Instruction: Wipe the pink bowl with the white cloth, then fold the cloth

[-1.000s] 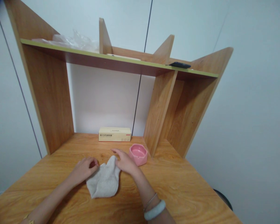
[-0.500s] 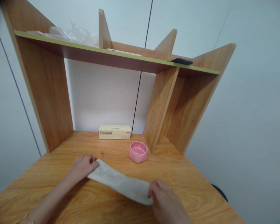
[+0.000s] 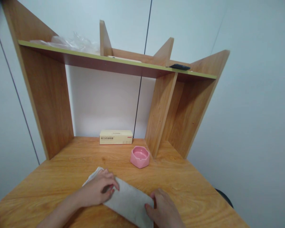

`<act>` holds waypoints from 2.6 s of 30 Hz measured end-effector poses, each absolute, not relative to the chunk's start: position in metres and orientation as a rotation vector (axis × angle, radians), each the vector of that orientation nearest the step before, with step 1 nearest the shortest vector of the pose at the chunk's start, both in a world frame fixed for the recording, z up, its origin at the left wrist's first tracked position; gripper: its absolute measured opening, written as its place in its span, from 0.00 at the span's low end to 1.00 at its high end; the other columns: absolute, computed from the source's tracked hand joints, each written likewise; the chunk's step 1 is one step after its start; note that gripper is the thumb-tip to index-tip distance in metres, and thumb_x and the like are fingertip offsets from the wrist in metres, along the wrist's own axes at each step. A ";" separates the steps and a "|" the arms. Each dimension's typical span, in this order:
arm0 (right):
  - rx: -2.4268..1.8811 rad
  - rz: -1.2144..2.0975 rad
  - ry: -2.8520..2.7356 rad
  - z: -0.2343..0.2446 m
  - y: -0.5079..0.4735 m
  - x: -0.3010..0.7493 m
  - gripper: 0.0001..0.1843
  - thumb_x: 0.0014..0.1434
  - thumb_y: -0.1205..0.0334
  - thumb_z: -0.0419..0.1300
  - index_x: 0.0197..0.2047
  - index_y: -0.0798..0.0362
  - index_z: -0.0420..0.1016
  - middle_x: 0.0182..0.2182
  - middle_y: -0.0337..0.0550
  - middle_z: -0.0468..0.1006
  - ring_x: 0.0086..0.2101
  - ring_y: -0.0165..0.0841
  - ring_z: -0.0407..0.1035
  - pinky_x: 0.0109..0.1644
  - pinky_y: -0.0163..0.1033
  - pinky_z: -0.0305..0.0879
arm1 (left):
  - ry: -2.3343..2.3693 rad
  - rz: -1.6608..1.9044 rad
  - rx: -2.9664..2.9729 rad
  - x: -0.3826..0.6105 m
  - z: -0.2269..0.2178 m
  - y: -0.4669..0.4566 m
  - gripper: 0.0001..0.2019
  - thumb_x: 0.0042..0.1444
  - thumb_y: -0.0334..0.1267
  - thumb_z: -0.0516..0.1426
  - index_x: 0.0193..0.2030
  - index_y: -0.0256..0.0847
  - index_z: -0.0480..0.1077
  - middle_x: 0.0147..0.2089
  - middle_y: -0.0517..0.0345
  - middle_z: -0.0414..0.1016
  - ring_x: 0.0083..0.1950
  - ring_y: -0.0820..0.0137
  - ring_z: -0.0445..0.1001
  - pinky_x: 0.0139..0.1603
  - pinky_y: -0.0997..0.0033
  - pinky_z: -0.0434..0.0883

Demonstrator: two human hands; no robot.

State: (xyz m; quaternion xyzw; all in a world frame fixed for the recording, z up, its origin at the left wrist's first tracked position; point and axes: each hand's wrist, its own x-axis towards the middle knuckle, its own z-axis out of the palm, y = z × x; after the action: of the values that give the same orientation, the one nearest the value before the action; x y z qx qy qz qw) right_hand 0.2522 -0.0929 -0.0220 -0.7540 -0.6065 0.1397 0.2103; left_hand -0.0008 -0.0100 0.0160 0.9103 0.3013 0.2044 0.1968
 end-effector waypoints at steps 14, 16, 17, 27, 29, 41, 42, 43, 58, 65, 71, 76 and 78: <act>-2.299 0.198 -1.788 0.084 -0.063 0.251 0.16 0.46 0.68 0.51 0.41 0.55 0.60 0.26 0.41 0.72 0.27 0.33 0.67 0.27 0.33 0.51 | 1.256 0.781 2.491 -0.018 0.009 0.016 0.11 0.51 0.34 0.48 0.37 0.43 0.69 0.36 0.55 0.72 0.42 0.63 0.66 0.44 0.62 0.59; -2.277 0.137 -1.868 0.095 -0.051 0.208 0.18 0.47 0.67 0.52 0.44 0.56 0.60 0.31 0.47 0.74 0.31 0.37 0.69 0.28 0.34 0.52 | 1.260 0.776 2.506 -0.018 0.007 0.016 0.11 0.52 0.34 0.48 0.37 0.42 0.69 0.37 0.55 0.72 0.42 0.63 0.66 0.44 0.62 0.59; -2.265 0.116 -1.919 0.096 -0.046 0.186 0.19 0.47 0.68 0.52 0.44 0.56 0.61 0.32 0.49 0.74 0.32 0.38 0.69 0.29 0.35 0.52 | 1.270 0.776 2.515 -0.018 0.007 0.016 0.11 0.52 0.34 0.48 0.37 0.42 0.69 0.37 0.55 0.72 0.43 0.63 0.66 0.44 0.62 0.58; -1.950 0.232 -1.940 0.067 -0.026 0.129 0.18 0.56 0.61 0.50 0.49 0.58 0.62 0.36 0.52 0.76 0.36 0.38 0.70 0.34 0.36 0.57 | 1.385 0.801 2.547 -0.028 0.006 0.020 0.07 0.50 0.33 0.48 0.30 0.41 0.67 0.34 0.55 0.72 0.40 0.63 0.65 0.42 0.63 0.58; -1.984 0.169 -1.879 0.074 -0.038 0.153 0.12 0.57 0.63 0.48 0.43 0.56 0.67 0.34 0.48 0.76 0.35 0.35 0.70 0.34 0.34 0.56 | 1.322 0.846 2.545 -0.026 0.008 0.019 0.07 0.50 0.32 0.48 0.30 0.41 0.66 0.34 0.56 0.71 0.39 0.63 0.65 0.42 0.63 0.59; -2.241 0.568 -1.658 -0.008 -0.067 0.209 0.13 0.50 0.53 0.56 0.23 0.53 0.70 0.22 0.39 0.75 0.26 0.31 0.67 0.25 0.31 0.50 | 1.139 0.828 2.463 -0.015 0.000 0.017 0.08 0.48 0.30 0.47 0.28 0.42 0.66 0.31 0.57 0.71 0.38 0.65 0.66 0.43 0.63 0.60; -2.225 0.601 -1.655 -0.011 -0.062 0.212 0.11 0.49 0.55 0.57 0.22 0.53 0.70 0.21 0.38 0.75 0.25 0.30 0.67 0.24 0.31 0.50 | 1.143 0.845 2.449 -0.017 -0.001 0.018 0.08 0.48 0.30 0.47 0.28 0.41 0.66 0.31 0.57 0.70 0.38 0.65 0.66 0.42 0.63 0.60; -2.225 0.609 -1.655 -0.011 -0.058 0.217 0.09 0.48 0.58 0.57 0.22 0.54 0.70 0.21 0.37 0.75 0.25 0.29 0.67 0.24 0.30 0.50 | 1.153 0.858 2.436 -0.018 -0.001 0.019 0.08 0.48 0.29 0.47 0.28 0.41 0.66 0.31 0.57 0.70 0.38 0.65 0.66 0.42 0.64 0.61; -1.956 -0.083 -1.957 0.040 -0.031 0.186 0.18 0.56 0.66 0.47 0.49 0.57 0.66 0.47 0.55 0.70 0.48 0.41 0.63 0.51 0.45 0.57 | 1.301 0.835 2.408 -0.021 -0.004 0.025 0.10 0.47 0.29 0.48 0.32 0.41 0.69 0.37 0.55 0.73 0.43 0.63 0.67 0.46 0.60 0.62; -1.239 0.502 -2.305 -0.014 0.000 0.113 0.31 0.51 0.70 0.50 0.60 0.55 0.53 0.56 0.48 0.60 0.57 0.37 0.52 0.61 0.44 0.48 | 1.254 0.844 2.301 -0.027 -0.014 0.031 0.19 0.48 0.29 0.48 0.47 0.38 0.69 0.50 0.53 0.72 0.52 0.67 0.67 0.56 0.67 0.60; -1.184 0.592 -2.304 -0.023 0.007 0.125 0.31 0.52 0.71 0.47 0.61 0.58 0.52 0.58 0.49 0.57 0.59 0.33 0.48 0.63 0.43 0.45 | 1.187 0.824 2.267 -0.025 -0.022 0.033 0.22 0.48 0.28 0.47 0.50 0.36 0.68 0.53 0.52 0.69 0.55 0.68 0.65 0.59 0.67 0.59; -1.277 0.590 -2.301 -0.027 0.006 0.125 0.30 0.55 0.66 0.47 0.61 0.58 0.51 0.60 0.48 0.55 0.59 0.34 0.47 0.63 0.44 0.44 | 1.215 0.800 2.203 -0.028 -0.025 0.035 0.23 0.47 0.26 0.47 0.51 0.38 0.68 0.53 0.54 0.69 0.55 0.69 0.66 0.58 0.68 0.60; -1.290 0.571 -2.312 -0.030 0.006 0.125 0.30 0.55 0.66 0.48 0.62 0.59 0.50 0.60 0.49 0.54 0.59 0.35 0.47 0.63 0.43 0.44 | 1.210 0.787 2.199 -0.029 -0.026 0.035 0.24 0.47 0.26 0.47 0.52 0.38 0.67 0.53 0.54 0.69 0.55 0.70 0.66 0.58 0.69 0.60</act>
State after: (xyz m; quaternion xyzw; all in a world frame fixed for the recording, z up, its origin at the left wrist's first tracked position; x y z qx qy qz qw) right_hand 0.1251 0.0057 -0.0295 -0.4651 -0.8338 0.2059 0.2148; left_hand -0.0286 0.0355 -0.0256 0.8089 0.4451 0.2894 0.2529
